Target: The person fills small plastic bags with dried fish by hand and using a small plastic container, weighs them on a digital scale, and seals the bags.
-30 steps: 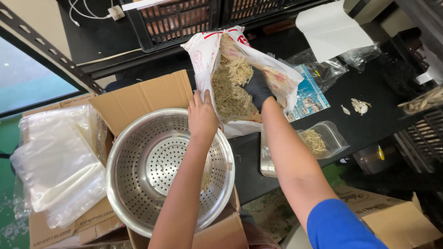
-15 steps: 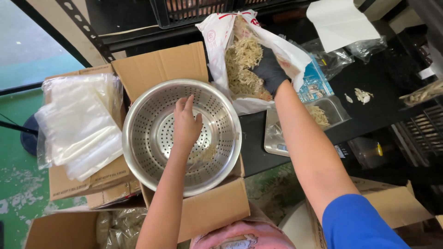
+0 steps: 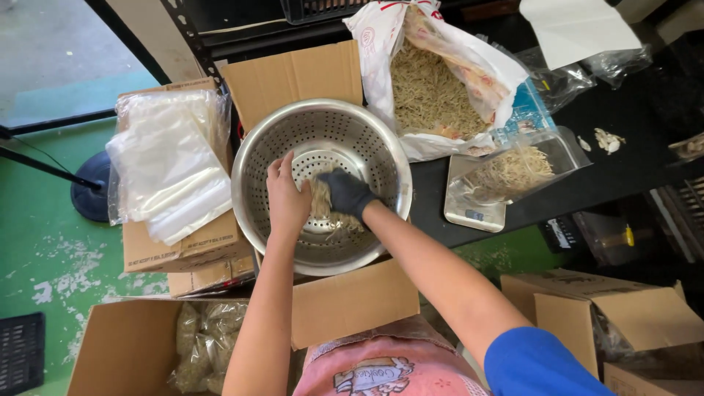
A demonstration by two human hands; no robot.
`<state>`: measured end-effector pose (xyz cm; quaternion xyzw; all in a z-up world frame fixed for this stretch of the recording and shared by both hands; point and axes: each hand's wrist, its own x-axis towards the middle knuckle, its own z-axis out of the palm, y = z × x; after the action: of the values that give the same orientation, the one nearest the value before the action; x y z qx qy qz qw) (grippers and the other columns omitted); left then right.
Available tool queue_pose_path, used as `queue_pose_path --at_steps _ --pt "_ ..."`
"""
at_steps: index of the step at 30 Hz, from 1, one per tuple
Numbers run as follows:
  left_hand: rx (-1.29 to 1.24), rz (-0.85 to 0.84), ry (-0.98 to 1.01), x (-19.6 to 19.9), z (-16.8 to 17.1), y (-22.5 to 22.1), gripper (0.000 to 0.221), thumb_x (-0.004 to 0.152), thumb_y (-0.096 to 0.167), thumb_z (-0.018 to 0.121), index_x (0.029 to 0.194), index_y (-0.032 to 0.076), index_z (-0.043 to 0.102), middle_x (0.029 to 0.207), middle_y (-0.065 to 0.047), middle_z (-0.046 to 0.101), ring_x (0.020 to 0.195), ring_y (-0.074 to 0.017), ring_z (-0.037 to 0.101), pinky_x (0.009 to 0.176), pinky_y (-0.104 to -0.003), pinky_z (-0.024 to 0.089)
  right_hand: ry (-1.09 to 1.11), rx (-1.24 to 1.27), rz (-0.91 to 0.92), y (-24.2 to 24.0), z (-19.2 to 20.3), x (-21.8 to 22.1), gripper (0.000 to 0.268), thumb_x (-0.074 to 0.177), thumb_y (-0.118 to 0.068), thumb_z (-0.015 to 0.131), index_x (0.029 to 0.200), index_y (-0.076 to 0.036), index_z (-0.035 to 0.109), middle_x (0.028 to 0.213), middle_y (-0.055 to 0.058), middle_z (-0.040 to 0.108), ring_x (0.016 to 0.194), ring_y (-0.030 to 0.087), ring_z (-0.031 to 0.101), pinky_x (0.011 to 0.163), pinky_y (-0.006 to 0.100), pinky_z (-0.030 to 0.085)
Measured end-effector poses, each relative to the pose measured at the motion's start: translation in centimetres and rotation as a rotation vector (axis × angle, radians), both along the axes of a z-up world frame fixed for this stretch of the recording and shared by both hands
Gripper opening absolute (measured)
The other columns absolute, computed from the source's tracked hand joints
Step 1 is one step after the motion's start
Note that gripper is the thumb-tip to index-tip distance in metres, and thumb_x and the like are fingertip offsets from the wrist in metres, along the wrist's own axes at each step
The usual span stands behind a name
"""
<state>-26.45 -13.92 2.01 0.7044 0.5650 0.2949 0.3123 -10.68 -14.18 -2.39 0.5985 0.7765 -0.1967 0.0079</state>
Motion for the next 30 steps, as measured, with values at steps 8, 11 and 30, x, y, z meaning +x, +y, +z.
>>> queue_pose_path --at_steps 8,11,30 --pt "0.012 -0.042 -0.025 1.5 0.9 0.8 0.055 0.097 -0.002 0.061 0.149 -0.003 0.043 0.144 -0.029 0.039 0.132 -0.0498 0.047 0.094 -0.058 0.058 -0.034 -0.064 0.083 -0.4 0.1 2.0 0.132 0.053 -0.057 0.097 0.163 -0.031 0.029 0.159 0.042 0.021 0.145 0.051 0.037 0.119 0.060 0.032" --pt "-0.001 -0.070 -0.029 4.3 1.0 1.8 0.056 0.096 -0.001 0.063 0.149 0.000 0.045 0.144 -0.027 0.040 0.133 -0.0482 0.048 0.095 -0.055 0.058 0.097 -0.092 0.021 0.8 3.6 6.4 0.125 0.054 -0.054 0.098 0.160 -0.038 0.034 0.159 0.028 0.034 0.150 0.044 0.030 0.121 0.059 0.027" --pt "0.067 -0.221 0.310 23.5 -0.7 9.3 0.054 0.092 0.012 0.067 0.144 0.009 0.054 0.153 -0.021 0.031 0.150 -0.0442 0.018 0.120 -0.063 0.018 -0.001 -0.196 -0.870 18.1 -4.1 24.0 0.122 0.073 -0.050 0.089 0.164 -0.049 0.007 0.171 0.022 -0.007 0.155 0.051 0.006 0.104 0.088 0.019"
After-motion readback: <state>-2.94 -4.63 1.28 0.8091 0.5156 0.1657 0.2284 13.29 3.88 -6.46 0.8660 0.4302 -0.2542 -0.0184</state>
